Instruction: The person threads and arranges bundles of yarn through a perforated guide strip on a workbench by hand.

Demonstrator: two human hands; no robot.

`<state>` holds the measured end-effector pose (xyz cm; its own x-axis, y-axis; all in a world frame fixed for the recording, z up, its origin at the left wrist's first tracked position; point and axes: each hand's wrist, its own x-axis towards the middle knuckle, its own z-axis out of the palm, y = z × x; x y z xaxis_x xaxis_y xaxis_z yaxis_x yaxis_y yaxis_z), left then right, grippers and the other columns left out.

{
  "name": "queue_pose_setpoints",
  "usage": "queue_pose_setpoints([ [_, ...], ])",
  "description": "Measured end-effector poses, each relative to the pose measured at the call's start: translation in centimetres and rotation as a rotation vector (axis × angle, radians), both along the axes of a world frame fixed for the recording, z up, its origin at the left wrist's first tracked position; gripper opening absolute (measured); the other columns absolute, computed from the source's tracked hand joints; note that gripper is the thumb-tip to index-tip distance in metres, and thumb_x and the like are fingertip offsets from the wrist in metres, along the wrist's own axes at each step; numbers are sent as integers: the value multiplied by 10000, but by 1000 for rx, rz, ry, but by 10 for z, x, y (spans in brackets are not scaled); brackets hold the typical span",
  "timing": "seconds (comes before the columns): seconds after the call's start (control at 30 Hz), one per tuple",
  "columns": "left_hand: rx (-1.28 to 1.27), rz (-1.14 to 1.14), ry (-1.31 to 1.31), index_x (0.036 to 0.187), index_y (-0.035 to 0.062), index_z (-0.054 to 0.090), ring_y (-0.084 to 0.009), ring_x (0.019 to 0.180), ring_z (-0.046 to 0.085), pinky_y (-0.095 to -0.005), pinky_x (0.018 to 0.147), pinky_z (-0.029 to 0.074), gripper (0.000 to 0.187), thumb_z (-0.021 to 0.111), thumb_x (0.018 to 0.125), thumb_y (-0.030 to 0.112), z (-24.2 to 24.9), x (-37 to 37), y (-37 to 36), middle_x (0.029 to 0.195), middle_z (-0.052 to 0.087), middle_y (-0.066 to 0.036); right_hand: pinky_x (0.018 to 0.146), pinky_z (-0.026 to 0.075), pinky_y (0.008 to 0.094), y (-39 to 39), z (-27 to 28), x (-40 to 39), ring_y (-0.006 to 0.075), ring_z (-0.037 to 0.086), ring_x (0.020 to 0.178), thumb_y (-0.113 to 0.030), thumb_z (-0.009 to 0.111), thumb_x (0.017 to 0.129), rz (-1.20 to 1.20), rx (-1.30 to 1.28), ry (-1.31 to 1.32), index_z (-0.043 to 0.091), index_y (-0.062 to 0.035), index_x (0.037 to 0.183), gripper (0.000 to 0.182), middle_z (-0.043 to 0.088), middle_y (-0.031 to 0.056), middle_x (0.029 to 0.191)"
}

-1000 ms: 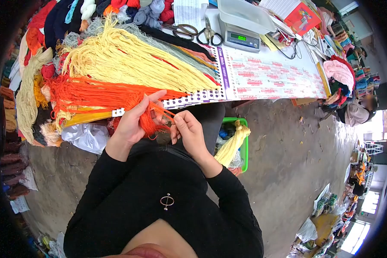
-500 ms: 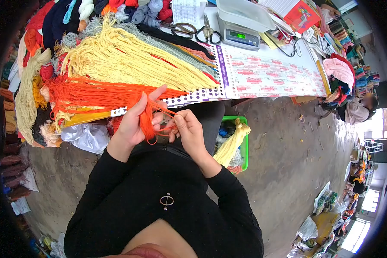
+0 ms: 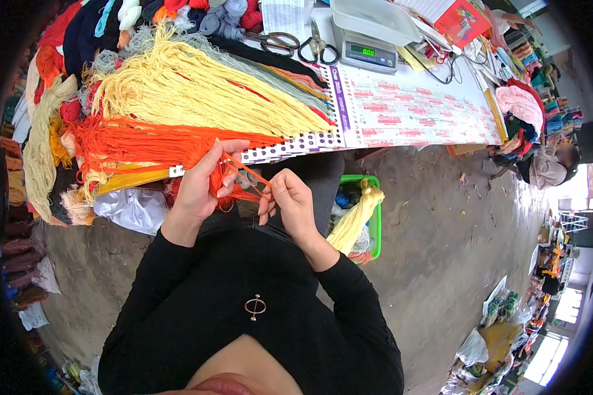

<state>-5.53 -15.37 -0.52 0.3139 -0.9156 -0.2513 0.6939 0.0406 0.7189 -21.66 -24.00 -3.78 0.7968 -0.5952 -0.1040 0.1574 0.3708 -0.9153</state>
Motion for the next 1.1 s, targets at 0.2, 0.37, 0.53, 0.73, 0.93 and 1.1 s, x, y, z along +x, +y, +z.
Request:
queue_pose_setpoints([
  [0.2, -45, 67, -20, 1192, -25, 497, -37, 534, 425, -154, 388, 321, 438, 303, 996, 315, -4, -1, -1, 807, 506, -25, 393, 375, 201, 0, -3, 0, 126, 499, 408, -315, 386, 980, -23, 11, 11, 436, -43, 814, 322, 518, 66, 552],
  [0.37, -20, 85, -54, 1190, -25, 497, -49, 532, 439, -164, 384, 328, 449, 289, 998, 322, -3, -1, -2, 772, 529, -36, 362, 354, 212, 1, -2, 0, 111, 436, 373, -339, 379, 979, -19, 41, -27, 425, -48, 809, 341, 460, 46, 519],
  [0.53, -95, 40, -60, 1201, -35, 489, -69, 563, 489, -171, 390, 350, 468, 277, 998, 330, -6, 1, -3, 767, 585, -73, 342, 336, 221, 2, 1, 2, 98, 372, 353, -334, 366, 983, -32, 67, -23, 421, -49, 813, 336, 400, 25, 497],
  [0.73, -30, 69, -51, 1225, -33, 476, -91, 665, 574, -170, 408, 382, 493, 272, 995, 352, -2, 2, -4, 845, 641, -129, 338, 333, 225, 1, 0, 2, 100, 366, 347, -295, 386, 984, -37, 93, -7, 425, -40, 823, 304, 400, 23, 496],
  [0.93, -36, 3, -55, 1236, -30, 466, -98, 664, 590, -168, 411, 390, 510, 278, 990, 375, 1, 3, -2, 869, 650, -139, 353, 341, 229, 1, -2, 0, 101, 385, 361, -241, 423, 976, -60, 117, -29, 449, -23, 839, 258, 409, 19, 503],
  [1.1, 162, -181, -268, 1096, -16, 588, -69, 548, 542, -147, 417, 363, 491, 308, 986, 372, 0, 16, 12, 810, 654, -97, 548, 398, 207, -17, 4, -16, 73, 508, 610, -124, 579, 889, 172, -476, 262, 552, -3, 926, 129, 530, 5, 691],
])
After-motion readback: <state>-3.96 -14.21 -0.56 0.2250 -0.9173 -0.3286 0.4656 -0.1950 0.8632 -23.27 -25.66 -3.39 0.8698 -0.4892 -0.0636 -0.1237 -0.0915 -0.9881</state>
